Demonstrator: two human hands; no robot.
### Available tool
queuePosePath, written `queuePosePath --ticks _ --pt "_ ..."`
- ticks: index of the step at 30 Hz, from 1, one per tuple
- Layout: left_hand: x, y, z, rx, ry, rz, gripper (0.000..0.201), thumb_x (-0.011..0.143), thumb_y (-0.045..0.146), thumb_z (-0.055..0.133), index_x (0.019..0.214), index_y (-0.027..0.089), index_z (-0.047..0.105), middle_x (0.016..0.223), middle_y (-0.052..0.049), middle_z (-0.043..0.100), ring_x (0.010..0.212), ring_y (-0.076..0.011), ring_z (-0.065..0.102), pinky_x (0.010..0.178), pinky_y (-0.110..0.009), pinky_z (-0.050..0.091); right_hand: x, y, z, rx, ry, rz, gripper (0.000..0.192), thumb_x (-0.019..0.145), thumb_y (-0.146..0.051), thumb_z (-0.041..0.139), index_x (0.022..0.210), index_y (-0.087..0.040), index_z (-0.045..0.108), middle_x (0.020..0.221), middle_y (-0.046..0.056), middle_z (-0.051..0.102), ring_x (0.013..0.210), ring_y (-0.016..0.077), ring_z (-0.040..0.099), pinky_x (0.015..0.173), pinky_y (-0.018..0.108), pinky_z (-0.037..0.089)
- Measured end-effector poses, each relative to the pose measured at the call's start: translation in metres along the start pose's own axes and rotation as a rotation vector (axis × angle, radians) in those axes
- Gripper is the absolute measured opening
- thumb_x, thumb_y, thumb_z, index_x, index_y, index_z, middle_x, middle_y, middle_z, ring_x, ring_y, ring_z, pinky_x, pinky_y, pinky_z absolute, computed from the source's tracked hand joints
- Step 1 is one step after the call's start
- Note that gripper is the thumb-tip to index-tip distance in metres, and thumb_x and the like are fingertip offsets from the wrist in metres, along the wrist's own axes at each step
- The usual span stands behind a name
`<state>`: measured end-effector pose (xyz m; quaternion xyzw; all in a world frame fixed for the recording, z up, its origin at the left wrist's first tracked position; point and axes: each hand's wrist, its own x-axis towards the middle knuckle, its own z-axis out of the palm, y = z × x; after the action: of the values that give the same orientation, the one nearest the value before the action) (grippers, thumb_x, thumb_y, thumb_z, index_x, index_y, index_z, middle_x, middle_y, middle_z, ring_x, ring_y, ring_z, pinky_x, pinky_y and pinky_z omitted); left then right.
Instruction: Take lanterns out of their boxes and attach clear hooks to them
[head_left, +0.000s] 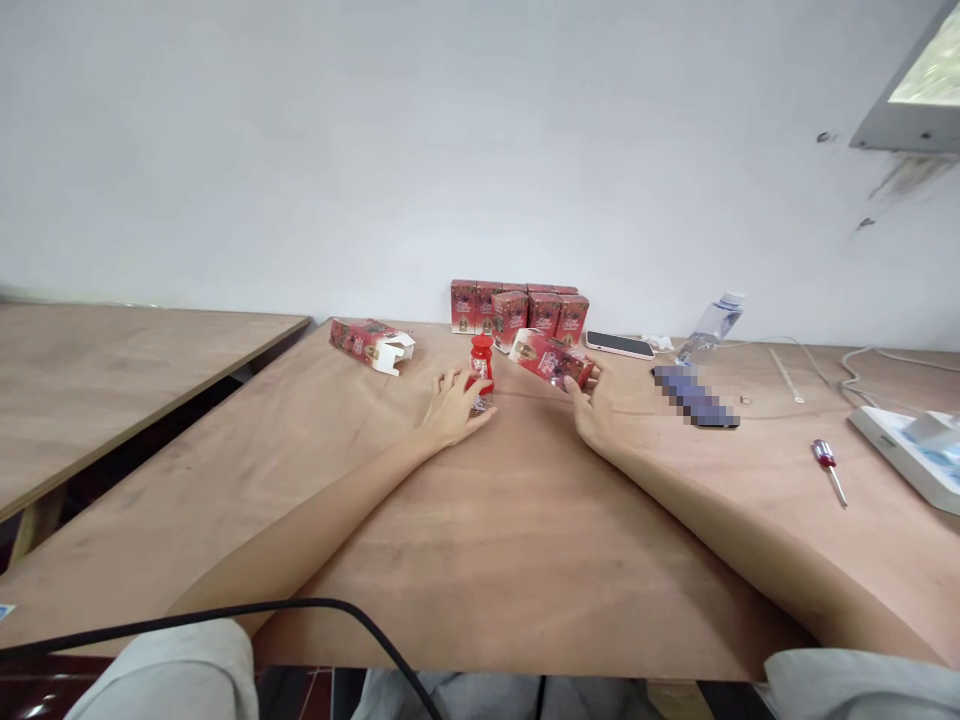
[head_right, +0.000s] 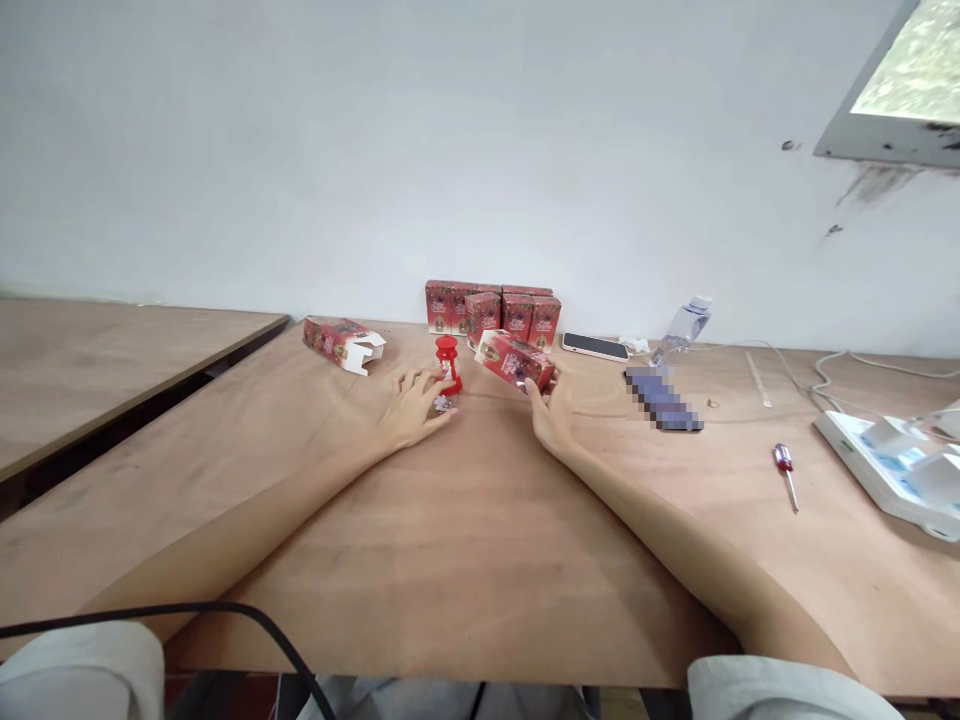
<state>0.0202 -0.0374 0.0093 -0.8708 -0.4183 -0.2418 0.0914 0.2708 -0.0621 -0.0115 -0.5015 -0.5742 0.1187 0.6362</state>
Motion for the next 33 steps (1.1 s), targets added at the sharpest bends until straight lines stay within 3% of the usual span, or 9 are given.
queuePosePath --ticks 5,8,13,16,19,23,27,33 --pt "0.004 0.001 0.004 -0.018 -0.048 0.023 0.049 0.087 0.049 0.043 0.128 0.023 0.050 0.130 -0.011 0.049 0.117 -0.0316 0.038 0.094 -0.049 0.028 0.006 0.006 0.003 0.219 0.107 0.232 0.049 0.075 -0.044 0.060 0.116 -0.024 0.042 0.102 0.004 0.060 0.088 0.0176 0.058 0.079 0.035 0.048" --pt "0.006 0.001 0.005 -0.013 -0.069 -0.023 0.053 0.089 0.049 0.038 0.133 0.020 0.044 0.133 -0.013 0.047 0.118 -0.0326 0.037 0.095 -0.051 0.027 0.006 0.006 0.006 0.363 0.111 0.261 0.050 0.073 -0.047 0.060 0.115 -0.026 0.042 0.101 0.003 0.061 0.088 0.0172 0.059 0.077 0.033 0.049" --pt "0.003 -0.004 0.001 -0.174 -0.012 -0.058 0.058 0.089 0.050 0.033 0.135 0.014 0.038 0.130 -0.016 0.050 0.115 -0.0298 0.043 0.097 -0.049 0.027 -0.016 -0.012 0.002 0.379 -0.100 0.161 0.050 0.075 -0.048 0.061 0.116 -0.026 0.043 0.108 0.004 0.061 0.096 0.0185 0.058 0.082 0.033 0.048" --pt "-0.006 -0.006 -0.003 -0.460 0.060 -0.048 0.058 0.089 0.052 0.031 0.132 0.016 0.041 0.126 -0.014 0.054 0.111 -0.0274 0.049 0.098 -0.045 0.031 -0.034 -0.031 -0.004 0.327 -0.318 0.155 0.050 0.076 -0.048 0.061 0.118 -0.027 0.044 0.113 0.006 0.060 0.099 0.0203 0.059 0.084 0.035 0.049" --pt "-0.019 -0.005 -0.007 -0.775 0.044 -0.054 0.056 0.089 0.054 0.034 0.130 0.017 0.045 0.122 -0.011 0.058 0.108 -0.0252 0.054 0.096 -0.039 0.037 -0.044 -0.044 -0.010 0.331 -0.461 0.167 0.049 0.078 -0.048 0.060 0.119 -0.028 0.043 0.116 0.006 0.059 0.101 0.0207 0.058 0.087 0.037 0.048" --pt "-0.029 -0.003 -0.011 -1.056 -0.024 -0.153 0.059 0.084 0.057 0.047 0.127 0.018 0.049 0.115 -0.010 0.062 0.103 -0.0243 0.058 0.091 -0.035 0.043 -0.044 -0.048 -0.014 0.363 -0.503 0.193 0.050 0.079 -0.048 0.059 0.122 -0.029 0.043 0.115 0.006 0.058 0.099 0.0198 0.058 0.087 0.037 0.048" --pt "-0.027 -0.003 -0.010 -1.199 -0.036 -0.239 0.061 0.081 0.056 0.051 0.128 0.018 0.050 0.117 -0.008 0.061 0.105 -0.0242 0.057 0.091 -0.035 0.045 -0.041 -0.045 -0.013 0.368 -0.484 0.181 0.047 0.080 -0.048 0.057 0.120 -0.029 0.043 0.113 0.005 0.058 0.098 0.0192 0.058 0.087 0.037 0.047" --pt "-0.020 0.002 -0.012 -1.263 -0.044 -0.360 0.068 0.078 0.061 0.051 0.128 0.015 0.051 0.089 -0.004 0.068 0.067 -0.0161 0.060 0.066 -0.030 0.050 -0.043 -0.045 -0.010 0.340 -0.500 0.166 0.041 0.082 -0.046 0.055 0.116 -0.026 0.042 0.109 0.005 0.061 0.095 0.0184 0.059 0.082 0.034 0.048"
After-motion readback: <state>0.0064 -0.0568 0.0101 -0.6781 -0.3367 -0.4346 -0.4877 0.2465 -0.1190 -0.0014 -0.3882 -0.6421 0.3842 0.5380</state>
